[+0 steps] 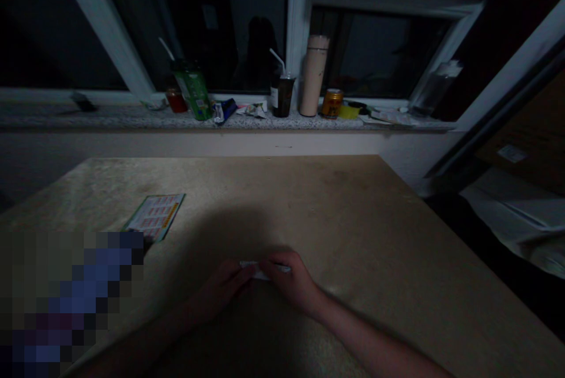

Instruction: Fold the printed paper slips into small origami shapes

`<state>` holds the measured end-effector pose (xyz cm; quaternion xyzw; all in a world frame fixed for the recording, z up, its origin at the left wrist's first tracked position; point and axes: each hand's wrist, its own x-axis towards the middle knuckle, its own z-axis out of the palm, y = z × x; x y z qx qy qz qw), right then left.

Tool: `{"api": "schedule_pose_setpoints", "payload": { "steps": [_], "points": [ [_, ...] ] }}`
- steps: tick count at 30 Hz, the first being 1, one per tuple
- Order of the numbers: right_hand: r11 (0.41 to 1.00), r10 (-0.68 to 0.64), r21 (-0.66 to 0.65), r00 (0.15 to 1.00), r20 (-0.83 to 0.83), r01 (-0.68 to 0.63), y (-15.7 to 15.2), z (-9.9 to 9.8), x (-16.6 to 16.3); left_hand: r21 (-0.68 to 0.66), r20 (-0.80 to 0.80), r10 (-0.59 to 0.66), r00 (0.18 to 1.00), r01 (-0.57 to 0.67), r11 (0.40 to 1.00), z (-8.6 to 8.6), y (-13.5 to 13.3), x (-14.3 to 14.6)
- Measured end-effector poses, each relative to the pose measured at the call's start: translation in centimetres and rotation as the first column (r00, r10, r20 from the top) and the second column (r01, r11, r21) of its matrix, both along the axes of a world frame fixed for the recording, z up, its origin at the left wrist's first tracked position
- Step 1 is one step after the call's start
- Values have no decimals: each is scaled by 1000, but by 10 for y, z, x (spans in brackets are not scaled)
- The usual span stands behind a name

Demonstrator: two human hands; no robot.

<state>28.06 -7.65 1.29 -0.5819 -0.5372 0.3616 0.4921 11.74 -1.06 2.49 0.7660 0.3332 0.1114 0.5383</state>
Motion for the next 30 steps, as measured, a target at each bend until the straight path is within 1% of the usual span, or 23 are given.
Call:
{"api": "schedule_pose_setpoints", "payload": {
  "steps": [2, 4, 5, 8, 10, 13, 14, 16, 19, 22, 24, 27, 30],
  "points": [
    [1000, -26, -9, 1000, -5, 26, 0, 0, 0, 24, 7, 24, 1000, -24, 999, -1, 0, -1],
    [999, -22, -25, 1000, -15, 21, 1, 0, 0, 48, 11, 35, 999, -35, 998, -1, 0, -1],
    [999, 2, -37, 1000, -29, -3, 1, 0, 0, 63, 15, 40, 999, -41, 997, 0, 0, -1],
    [988, 133, -58, 983, -124, -141, 1, -1, -1, 106, 26, 78, 997, -80, 991, 2, 1, 1],
    [977, 195, -43, 955, -223, -210, 0, 0, -2, 95, 20, 85, 996, -87, 992, 1, 2, 1],
    [964, 243, -16, 901, -359, -266, -2, 4, -3, 40, 6, 51, 999, -51, 998, -2, 2, 0],
    [957, 267, -2, 884, -384, -290, -2, 6, -3, 34, 21, 55, 998, -56, 998, -4, 2, -1],
    [945, 309, 28, 865, -395, -325, -3, 9, -3, 39, 60, 107, 992, -109, 993, -7, 2, -4],
    [942, 326, 44, 878, -350, -332, -2, 13, -3, 88, 74, 211, 975, -217, 972, -10, 2, -7],
    [946, 318, 20, 912, -259, -324, -1, 10, -3, 156, 46, 233, 971, -237, 959, -10, 2, -8],
    [960, 271, -14, 944, -189, -278, -1, 6, -1, 165, 39, 235, 971, -238, 957, -9, 2, -7],
    [986, 146, -68, 987, -67, -150, -2, -2, 1, 163, 41, 240, 970, -243, 956, -4, 1, -5],
    [991, 106, -86, 994, 14, -104, -2, -9, 2, 168, 58, 252, 966, -258, 951, 0, 1, -4]
  ]
}}
